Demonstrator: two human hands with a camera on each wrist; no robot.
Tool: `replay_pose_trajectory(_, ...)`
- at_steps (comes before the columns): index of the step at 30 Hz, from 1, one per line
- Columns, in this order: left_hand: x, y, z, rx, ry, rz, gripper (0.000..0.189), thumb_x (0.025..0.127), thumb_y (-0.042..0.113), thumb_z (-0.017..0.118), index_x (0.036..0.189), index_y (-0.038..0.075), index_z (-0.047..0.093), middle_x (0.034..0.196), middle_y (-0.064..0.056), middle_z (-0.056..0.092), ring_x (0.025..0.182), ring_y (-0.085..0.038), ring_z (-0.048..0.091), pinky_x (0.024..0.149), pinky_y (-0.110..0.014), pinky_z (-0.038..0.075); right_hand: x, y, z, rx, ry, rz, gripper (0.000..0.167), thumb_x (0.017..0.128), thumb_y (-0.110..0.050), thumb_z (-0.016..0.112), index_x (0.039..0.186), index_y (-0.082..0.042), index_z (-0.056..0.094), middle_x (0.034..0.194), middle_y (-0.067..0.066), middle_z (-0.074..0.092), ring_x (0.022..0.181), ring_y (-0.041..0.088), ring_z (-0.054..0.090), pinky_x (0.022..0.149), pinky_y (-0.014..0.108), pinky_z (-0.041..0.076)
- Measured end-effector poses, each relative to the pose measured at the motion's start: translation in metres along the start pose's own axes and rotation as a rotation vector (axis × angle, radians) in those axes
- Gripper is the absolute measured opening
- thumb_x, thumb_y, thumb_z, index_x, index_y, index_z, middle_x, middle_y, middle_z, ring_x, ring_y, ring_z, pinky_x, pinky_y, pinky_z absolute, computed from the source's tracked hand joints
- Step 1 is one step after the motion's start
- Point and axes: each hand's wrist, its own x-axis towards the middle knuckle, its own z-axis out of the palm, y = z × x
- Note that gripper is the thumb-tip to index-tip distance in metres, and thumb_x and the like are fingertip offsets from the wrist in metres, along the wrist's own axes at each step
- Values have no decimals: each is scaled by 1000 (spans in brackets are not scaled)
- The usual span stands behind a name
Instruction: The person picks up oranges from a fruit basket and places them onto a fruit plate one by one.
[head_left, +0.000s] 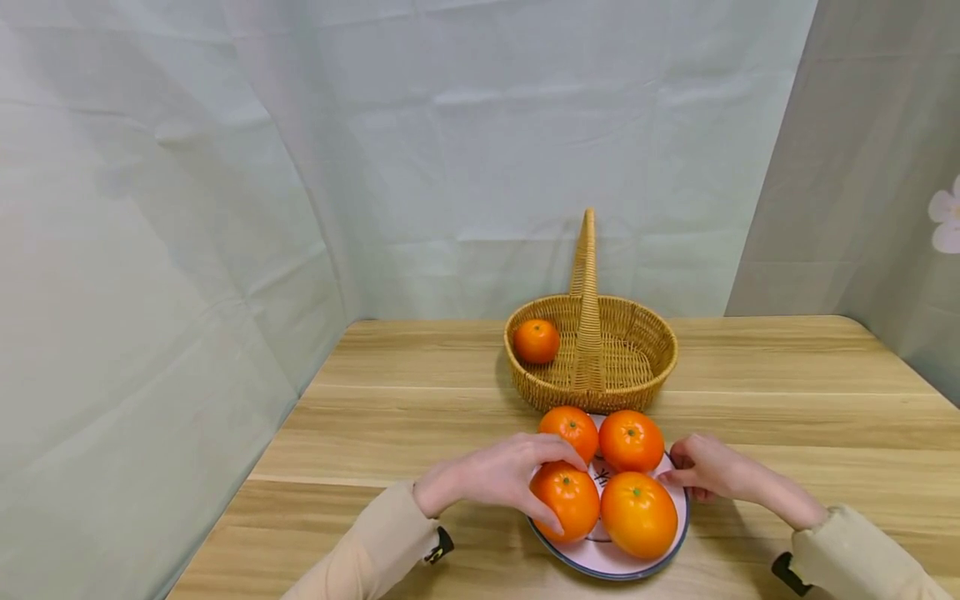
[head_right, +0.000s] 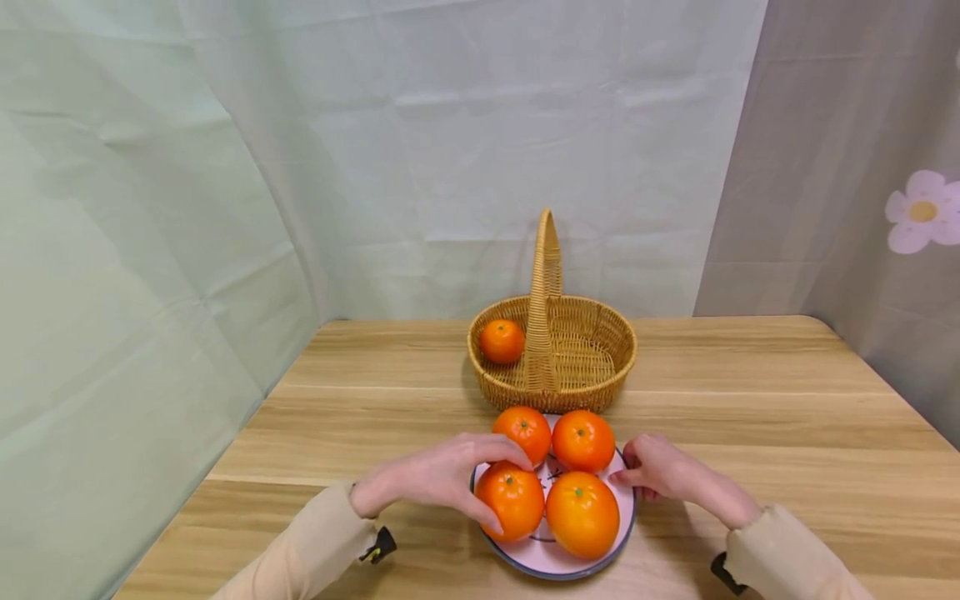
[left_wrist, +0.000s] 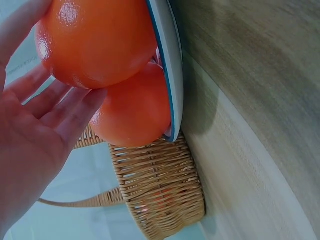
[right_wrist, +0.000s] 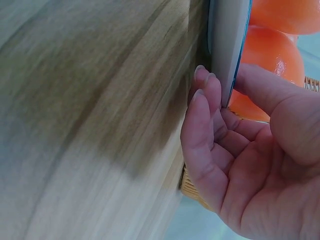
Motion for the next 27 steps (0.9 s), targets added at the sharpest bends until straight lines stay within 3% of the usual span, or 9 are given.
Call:
replay_pose_trajectory(10,1,-1,4,11,22,23,61,64,35,81,115,13,55,115,7,55,107,-3,40,92,-19,29,0,0,0,1,0,5,22,83,-12,64,65,-9,52,51,-7,48,41,6,47,37,24,44)
replay_pose_trajectory(27,2,-1,5,65,12,4,59,67,35,79,116,12,55,118,3,50,112,-5,38,96,-19,25,0,2,1,3,7,9,20,83,-10,64,66,-8,53,51,-7,49,41,7,48,37,24,44)
